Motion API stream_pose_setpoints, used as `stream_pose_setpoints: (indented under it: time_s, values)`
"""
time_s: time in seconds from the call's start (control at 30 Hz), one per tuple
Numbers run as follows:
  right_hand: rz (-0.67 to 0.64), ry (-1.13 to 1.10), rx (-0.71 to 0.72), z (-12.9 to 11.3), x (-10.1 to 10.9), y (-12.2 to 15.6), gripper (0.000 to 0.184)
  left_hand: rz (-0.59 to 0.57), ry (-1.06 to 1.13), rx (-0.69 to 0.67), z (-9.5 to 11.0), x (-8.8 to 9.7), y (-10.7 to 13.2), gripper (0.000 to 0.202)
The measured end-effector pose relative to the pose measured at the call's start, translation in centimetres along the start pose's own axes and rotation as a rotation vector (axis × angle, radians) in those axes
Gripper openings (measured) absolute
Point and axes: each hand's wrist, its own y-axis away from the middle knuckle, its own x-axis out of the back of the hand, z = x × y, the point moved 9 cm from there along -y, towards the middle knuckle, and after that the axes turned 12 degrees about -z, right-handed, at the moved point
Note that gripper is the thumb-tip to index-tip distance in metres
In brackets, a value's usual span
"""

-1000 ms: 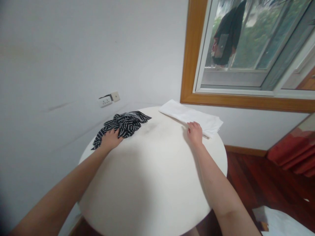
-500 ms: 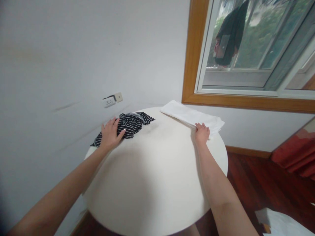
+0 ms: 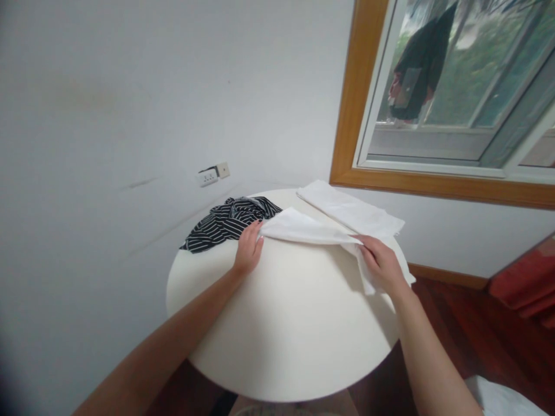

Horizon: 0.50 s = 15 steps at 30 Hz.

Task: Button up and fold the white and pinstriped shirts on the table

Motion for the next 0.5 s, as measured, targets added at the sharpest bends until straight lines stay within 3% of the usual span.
stream_pose_setpoints:
  time_s: [0.13, 0.2, 0.27, 0.33, 0.4, 0.5]
  values:
    - [-0.409, -0.175, -0.051, 0.0, -2.1, 6.6, 0.037, 0.015, 0.046, 0.022, -0.1, 1.1, -0.1, 0.044]
    - [-0.533, -0.161, -0.022, -0.8, -3.4, 9.4, 0.035, -0.017, 0.031, 0.055, -0.4, 1.0, -0.3, 0.041]
    - [-0.525, -0.092, -0.008, -1.4, -4.5, 10.9, 0.037, -0.065, -0.007, 0.098, -1.0, 0.5, -0.5, 0.038]
    - [-0.413, 0.018, -0.063, -1.0, -5.3, 11.5, 0.044, -0.131, -0.064, 0.152, -1.8, -0.2, -0.5, 0.038]
    - [-0.288, 0.136, -0.161, -0.1, -5.9, 11.5, 0.05, -0.201, -0.133, 0.205, -2.6, -1.0, -0.3, 0.041]
    - [-0.232, 0.185, -0.265, 1.8, -5.9, 11.2, 0.047, -0.254, -0.213, 0.269, -3.4, -1.3, 0.1, 0.043]
